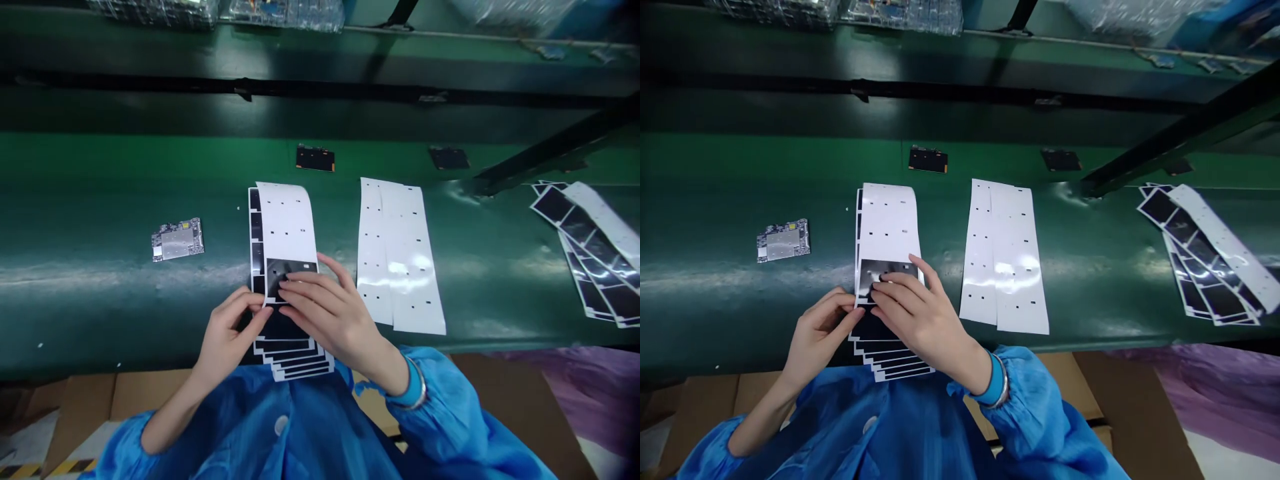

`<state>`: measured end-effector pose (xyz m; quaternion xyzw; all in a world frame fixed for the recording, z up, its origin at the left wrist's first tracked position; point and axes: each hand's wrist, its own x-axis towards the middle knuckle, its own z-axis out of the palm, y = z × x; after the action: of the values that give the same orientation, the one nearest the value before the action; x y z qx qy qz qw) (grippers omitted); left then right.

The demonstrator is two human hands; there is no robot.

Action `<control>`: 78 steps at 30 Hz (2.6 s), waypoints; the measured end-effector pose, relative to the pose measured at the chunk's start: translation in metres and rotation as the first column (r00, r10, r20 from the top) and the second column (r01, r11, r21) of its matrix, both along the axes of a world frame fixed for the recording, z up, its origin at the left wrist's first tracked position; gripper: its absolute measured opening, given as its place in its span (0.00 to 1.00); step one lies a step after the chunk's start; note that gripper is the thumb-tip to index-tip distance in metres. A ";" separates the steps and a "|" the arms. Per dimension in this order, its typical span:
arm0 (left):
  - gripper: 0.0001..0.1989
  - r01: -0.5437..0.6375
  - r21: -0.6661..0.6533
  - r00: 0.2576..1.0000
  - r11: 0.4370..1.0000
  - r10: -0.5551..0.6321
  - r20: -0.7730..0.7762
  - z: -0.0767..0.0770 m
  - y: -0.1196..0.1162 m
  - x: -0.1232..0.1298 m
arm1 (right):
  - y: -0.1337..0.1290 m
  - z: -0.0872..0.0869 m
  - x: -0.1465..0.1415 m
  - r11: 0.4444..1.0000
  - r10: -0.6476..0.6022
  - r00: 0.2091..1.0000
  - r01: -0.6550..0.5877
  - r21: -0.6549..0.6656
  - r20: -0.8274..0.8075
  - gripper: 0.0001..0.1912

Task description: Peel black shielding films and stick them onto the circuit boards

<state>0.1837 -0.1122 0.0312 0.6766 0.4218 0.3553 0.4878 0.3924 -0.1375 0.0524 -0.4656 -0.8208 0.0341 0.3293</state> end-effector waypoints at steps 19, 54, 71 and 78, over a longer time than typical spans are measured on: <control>0.13 0.076 0.400 0.897 0.914 0.112 -0.427 -0.016 -0.016 -0.007 | 0.008 0.013 0.025 0.899 -0.435 0.630 0.263 -0.350 -0.643 0.08; 0.33 0.549 0.195 0.549 0.813 -0.175 -0.817 0.008 0.167 -0.102 | 0.001 -0.001 0.047 0.951 -0.274 0.960 0.280 0.129 -0.061 0.14; 0.29 0.113 0.356 0.971 0.927 -0.179 0.158 0.041 0.037 -0.014 | 0.005 0.038 0.020 0.946 -0.263 0.484 -0.038 -0.321 -0.835 0.04; 0.47 0.047 0.396 0.971 0.917 -0.134 0.197 0.043 0.038 -0.011 | 0.001 0.047 0.012 0.947 -0.192 0.606 -0.091 -0.307 -0.772 0.12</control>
<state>0.1731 -0.0738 0.0741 0.7352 0.2545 0.4813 0.4037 0.4045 -0.1368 0.0993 -0.4714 -0.5591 0.3578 0.5807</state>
